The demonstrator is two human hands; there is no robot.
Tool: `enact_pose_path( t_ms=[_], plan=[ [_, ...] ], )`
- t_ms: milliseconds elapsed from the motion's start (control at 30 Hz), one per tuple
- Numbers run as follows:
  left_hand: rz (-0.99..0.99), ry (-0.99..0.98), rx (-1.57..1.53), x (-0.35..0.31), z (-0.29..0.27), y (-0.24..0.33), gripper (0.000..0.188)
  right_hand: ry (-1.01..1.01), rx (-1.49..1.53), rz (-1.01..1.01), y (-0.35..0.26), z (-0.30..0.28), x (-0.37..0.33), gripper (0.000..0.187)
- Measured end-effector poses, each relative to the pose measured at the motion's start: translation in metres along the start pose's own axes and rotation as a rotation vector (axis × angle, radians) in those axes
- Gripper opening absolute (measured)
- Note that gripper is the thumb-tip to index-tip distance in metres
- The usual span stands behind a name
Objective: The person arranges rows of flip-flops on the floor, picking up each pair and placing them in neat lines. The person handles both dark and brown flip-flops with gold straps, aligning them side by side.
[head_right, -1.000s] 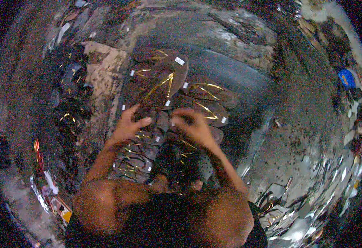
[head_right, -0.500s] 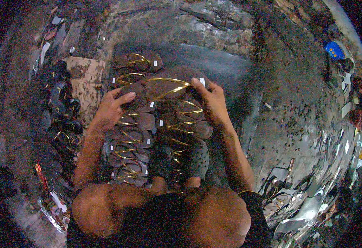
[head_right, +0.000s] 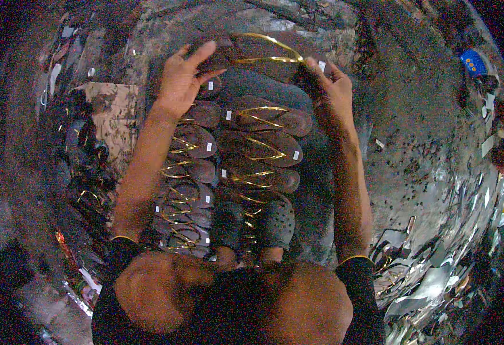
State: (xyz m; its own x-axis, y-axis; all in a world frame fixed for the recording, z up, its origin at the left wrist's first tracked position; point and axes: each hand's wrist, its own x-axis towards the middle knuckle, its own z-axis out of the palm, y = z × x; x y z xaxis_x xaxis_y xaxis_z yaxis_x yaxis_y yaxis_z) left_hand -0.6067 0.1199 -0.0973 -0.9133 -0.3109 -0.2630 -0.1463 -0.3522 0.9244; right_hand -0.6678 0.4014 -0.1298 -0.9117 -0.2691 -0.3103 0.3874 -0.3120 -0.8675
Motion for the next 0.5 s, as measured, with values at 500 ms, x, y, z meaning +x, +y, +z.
enact_pose_path(
  t_ms=[500],
  plan=[
    [0.305,0.193,1.152,0.023,-0.043,-0.103,0.037,0.059,-0.478,0.075,0.088,-0.062,0.020,0.051]
  ],
)
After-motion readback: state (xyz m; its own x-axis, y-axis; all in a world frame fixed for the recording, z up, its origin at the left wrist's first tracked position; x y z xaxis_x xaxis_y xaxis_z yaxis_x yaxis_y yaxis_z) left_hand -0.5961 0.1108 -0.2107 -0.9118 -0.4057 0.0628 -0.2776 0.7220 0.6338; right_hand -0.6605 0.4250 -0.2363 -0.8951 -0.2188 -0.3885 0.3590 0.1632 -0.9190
